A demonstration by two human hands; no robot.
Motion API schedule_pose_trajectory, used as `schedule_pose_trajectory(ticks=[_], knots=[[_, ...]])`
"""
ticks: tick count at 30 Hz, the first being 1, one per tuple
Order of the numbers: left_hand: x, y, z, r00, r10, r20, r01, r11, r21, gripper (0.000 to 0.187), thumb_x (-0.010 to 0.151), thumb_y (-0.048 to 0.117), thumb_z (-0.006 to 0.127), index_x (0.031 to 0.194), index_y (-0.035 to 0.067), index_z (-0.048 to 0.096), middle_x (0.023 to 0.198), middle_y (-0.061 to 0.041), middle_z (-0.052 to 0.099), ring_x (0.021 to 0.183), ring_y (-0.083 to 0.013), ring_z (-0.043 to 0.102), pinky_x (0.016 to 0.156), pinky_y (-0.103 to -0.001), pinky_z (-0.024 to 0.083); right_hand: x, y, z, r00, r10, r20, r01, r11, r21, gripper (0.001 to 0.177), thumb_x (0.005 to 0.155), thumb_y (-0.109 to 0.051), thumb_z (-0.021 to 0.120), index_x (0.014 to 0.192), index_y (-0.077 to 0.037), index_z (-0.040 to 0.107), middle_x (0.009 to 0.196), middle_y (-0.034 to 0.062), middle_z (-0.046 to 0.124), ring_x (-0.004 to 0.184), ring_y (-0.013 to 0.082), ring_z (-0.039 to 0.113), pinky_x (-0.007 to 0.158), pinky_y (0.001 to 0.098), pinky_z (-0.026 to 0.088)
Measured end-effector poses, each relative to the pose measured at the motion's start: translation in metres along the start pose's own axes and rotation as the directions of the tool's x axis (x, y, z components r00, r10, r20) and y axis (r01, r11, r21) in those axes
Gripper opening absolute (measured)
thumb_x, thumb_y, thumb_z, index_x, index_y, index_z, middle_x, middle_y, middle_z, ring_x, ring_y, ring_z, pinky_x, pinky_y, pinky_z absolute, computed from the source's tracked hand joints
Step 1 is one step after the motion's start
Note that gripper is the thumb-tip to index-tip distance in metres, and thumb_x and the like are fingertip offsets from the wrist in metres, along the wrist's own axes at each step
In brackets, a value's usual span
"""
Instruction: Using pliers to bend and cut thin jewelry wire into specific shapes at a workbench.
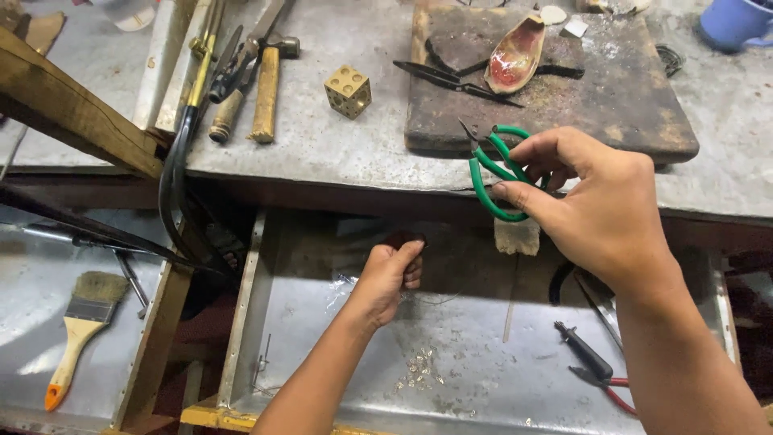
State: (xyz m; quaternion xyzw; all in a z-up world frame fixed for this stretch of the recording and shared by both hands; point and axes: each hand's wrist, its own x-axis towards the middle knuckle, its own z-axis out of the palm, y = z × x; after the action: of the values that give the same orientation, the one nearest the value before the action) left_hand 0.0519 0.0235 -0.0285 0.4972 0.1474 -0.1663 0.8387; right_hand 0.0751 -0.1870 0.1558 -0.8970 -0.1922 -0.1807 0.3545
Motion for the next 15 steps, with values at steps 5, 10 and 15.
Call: schedule_pose_trajectory(ticks=[5,10,15], knots=[[-0.0002,0.0006,-0.0007,1.0,0.003,-0.006,-0.003,1.0,0.013,0.05,0.1,0.016,0.064,0.063,0.021,0.03,0.06,0.003,0.029,0.055,-0.0094,0.027,0.05,-0.028,0.023,0.0036,-0.0048,-0.001,0.999,0.051,-0.012,-0.051,0.998,-0.022,0.024,0.081,-0.017,0.092,0.096,-0.01,0.076,0.086,-0.0034,0.073,0.072,0.0072,0.055,0.072,0.0227,0.046],[-0.0002,-0.0024,-0.0008,1.0,0.005,0.012,-0.005,1.0,0.017,0.049,0.1,0.016,0.063,0.063,0.021,0.031,0.06,0.004,0.029,0.054,-0.0084,0.027,0.049,-0.026,0.022,0.0026,-0.0021,0.0008,0.997,0.076,-0.011,-0.077,0.996,-0.052,0.022,0.082,-0.019,0.092,0.093,-0.013,0.075,0.083,-0.0055,0.072,0.07,0.0075,0.055,0.072,0.0236,0.045],[0.0023,-0.0049,-0.0026,1.0,-0.022,-0.001,0.022,1.0,0.005,0.05,0.1,0.017,0.065,0.065,0.021,0.03,0.061,0.004,0.027,0.055,-0.0088,0.026,0.05,-0.027,0.021,0.007,-0.0031,0.0007,0.998,-0.037,-0.057,0.037,0.999,0.002,0.017,0.09,-0.01,0.089,0.097,-0.006,0.074,0.087,0.0017,0.074,0.075,0.0084,0.062,0.075,0.0236,0.051]])
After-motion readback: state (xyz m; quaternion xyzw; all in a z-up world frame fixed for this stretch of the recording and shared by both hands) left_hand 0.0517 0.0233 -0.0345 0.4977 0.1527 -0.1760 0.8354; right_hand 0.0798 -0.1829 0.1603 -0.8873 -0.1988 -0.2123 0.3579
